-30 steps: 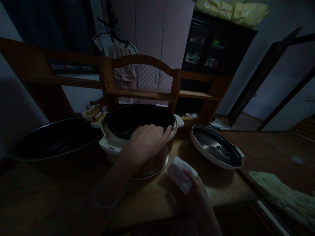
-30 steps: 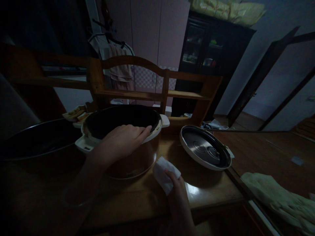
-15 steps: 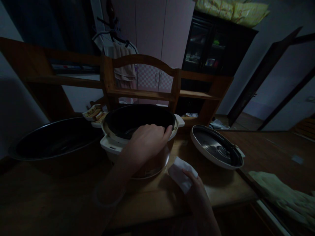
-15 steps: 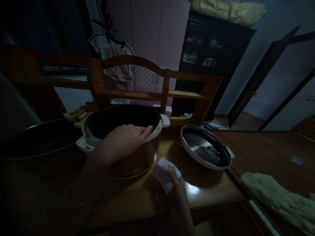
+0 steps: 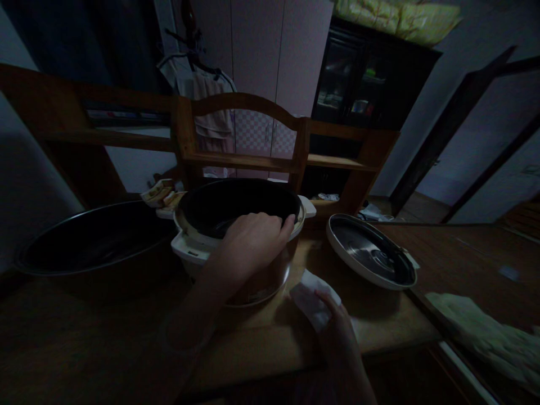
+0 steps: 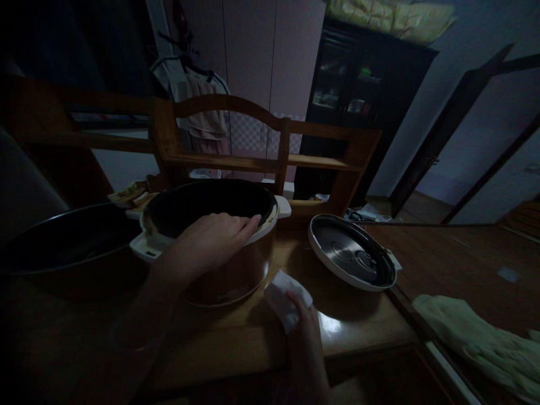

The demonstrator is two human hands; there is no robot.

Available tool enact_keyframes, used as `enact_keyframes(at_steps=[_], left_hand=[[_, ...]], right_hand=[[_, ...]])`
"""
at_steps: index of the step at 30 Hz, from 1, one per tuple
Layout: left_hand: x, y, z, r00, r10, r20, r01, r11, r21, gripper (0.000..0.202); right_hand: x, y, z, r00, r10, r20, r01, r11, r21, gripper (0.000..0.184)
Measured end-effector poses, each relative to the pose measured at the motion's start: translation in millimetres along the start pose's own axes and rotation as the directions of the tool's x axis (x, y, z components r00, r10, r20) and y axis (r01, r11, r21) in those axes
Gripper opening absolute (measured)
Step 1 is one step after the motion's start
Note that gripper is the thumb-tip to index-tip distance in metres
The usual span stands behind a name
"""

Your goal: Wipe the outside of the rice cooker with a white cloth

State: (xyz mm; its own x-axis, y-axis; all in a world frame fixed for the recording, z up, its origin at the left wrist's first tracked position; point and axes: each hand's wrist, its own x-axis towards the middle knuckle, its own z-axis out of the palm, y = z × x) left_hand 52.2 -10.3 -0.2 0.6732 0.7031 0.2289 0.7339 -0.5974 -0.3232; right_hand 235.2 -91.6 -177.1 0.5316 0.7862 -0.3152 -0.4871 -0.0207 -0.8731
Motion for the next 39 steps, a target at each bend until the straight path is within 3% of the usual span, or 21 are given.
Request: enact_keyframes(at_steps=[10,20,27,39], left_hand=[[0,1,-0.2,1.0,0.003,-0.01,-0.003,1.0,-0.006,0.043],[0,0,3.6,1.0,0.016,-0.024,-0.016,0.999,0.03,0.046],[1,0,3.2,0.999,0.012,-0.032,-0.011,0.999,0.045,0.047],[1,-1,4.7,0.999,0.029,-0.031,-0.028,0.999,0.038,0.047]], right_hand=[[0,12,-5,0.999,0.024,0.034,-0.024,1.0,-0.011,0.026],[7,27,-8,0.975,0.072,0.211,-0.077,0.997,0.018,0.053],[8,31,-10,0.953,0.034,0.3,-0.04,0.999,0.014,0.056],[8,35,-10,0.962,0.046,0.269,-0.028,0.997,-0.07,0.057]])
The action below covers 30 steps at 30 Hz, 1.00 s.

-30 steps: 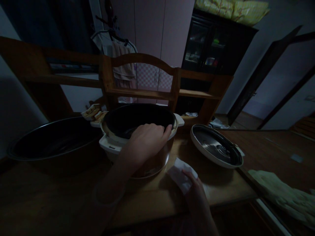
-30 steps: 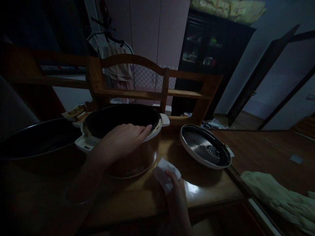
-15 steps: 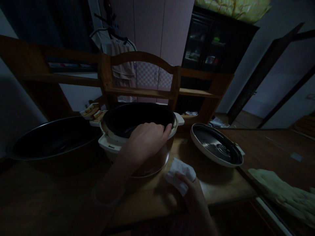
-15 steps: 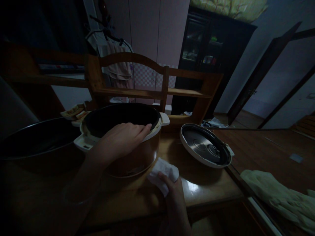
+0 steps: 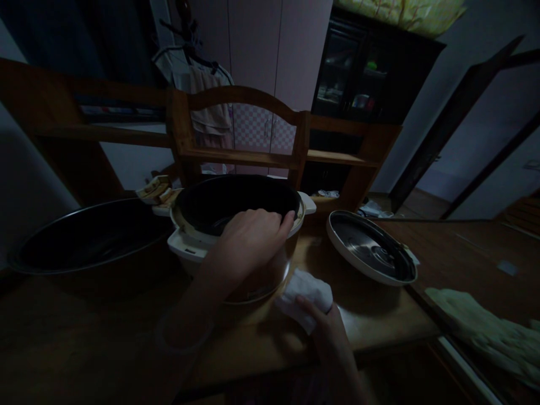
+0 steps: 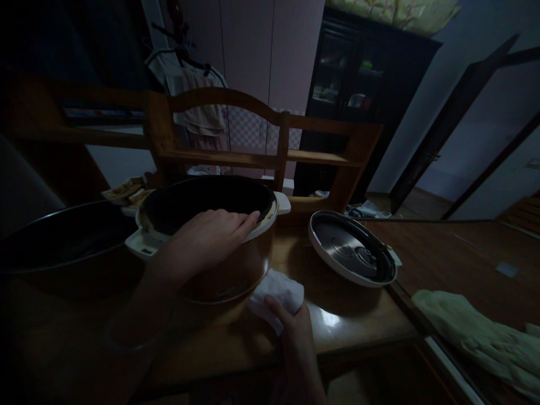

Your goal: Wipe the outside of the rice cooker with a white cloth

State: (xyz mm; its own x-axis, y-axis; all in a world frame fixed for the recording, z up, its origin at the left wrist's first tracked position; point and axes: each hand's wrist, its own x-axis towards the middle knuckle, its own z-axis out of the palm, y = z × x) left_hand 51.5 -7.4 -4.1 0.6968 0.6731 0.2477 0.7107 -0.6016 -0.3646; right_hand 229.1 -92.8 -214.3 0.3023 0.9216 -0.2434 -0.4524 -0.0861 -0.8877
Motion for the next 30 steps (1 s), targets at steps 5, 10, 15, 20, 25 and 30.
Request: enact_keyframes(at_steps=[5,10,15,20,25,30], left_hand=[[0,0,-1.1,1.0,-0.003,0.006,0.003,1.0,0.002,0.046],[0,0,-1.7,1.0,-0.001,0.013,0.001,1.0,-0.013,0.047],[0,0,-0.8,1.0,-0.014,0.015,0.015,0.999,-0.05,0.049],[1,0,-0.2,1.0,-0.027,0.011,0.027,0.997,-0.077,0.047],[1,0,-0.6,1.0,-0.011,0.013,0.011,0.998,-0.056,0.048],[1,0,-1.4,1.0,-0.008,0.005,0.008,0.999,-0.05,0.049]], right_hand=[[0,2,0,0.999,-0.028,-0.022,0.028,1.0,-0.007,0.056],[2,3,-1,0.998,-0.035,-0.056,0.034,0.999,-0.016,0.057],[3,4,-2,0.999,-0.033,-0.025,0.033,0.999,0.014,0.052],[-1,-3,0,0.999,-0.041,-0.024,0.042,0.999,0.024,0.054],[-7,-6,-3,0.989,-0.144,-0.011,0.143,0.985,-0.098,0.055],[-9,-3,-9,0.986,-0.158,0.053,0.162,0.982,-0.096,0.053]])
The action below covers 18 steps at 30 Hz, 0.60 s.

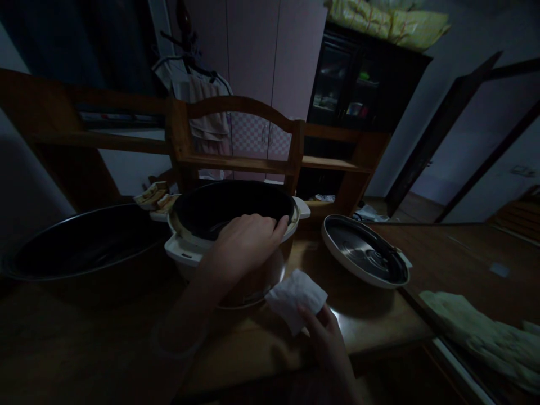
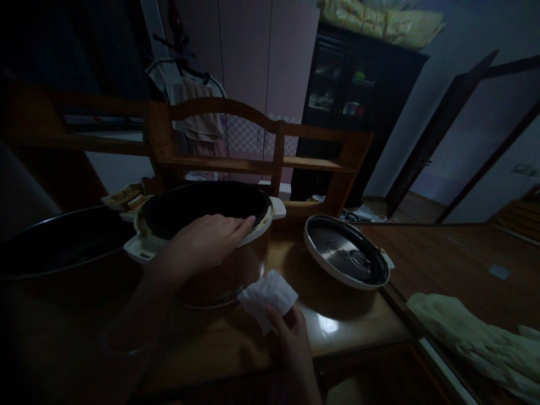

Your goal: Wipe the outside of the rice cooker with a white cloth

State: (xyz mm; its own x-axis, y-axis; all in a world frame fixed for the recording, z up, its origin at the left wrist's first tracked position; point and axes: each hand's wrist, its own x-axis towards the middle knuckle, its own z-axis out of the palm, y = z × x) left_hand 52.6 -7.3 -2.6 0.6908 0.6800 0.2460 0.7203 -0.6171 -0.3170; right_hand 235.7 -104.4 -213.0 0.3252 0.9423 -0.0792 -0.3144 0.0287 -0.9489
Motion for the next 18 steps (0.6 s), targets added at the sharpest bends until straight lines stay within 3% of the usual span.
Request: enact_keyframes(at_steps=[8,14,18], left_hand=[[-3,3,-4.6,0.996,-0.09,-0.012,0.089,0.995,-0.043,0.039],[-1,7,-4.6,0.979,-0.198,-0.043,0.192,0.974,-0.124,0.04],[2,10,-8.2,0.95,-0.267,-0.161,0.23,0.949,-0.215,0.044]], right_hand=[[-5,1,-19,0.997,0.047,0.068,-0.05,0.998,0.043,0.052],[-5,-10,-18,0.992,0.051,0.115,-0.066,0.989,0.133,0.054],[-8,-27,-11,0.99,0.025,0.139,-0.045,0.988,0.148,0.052]])
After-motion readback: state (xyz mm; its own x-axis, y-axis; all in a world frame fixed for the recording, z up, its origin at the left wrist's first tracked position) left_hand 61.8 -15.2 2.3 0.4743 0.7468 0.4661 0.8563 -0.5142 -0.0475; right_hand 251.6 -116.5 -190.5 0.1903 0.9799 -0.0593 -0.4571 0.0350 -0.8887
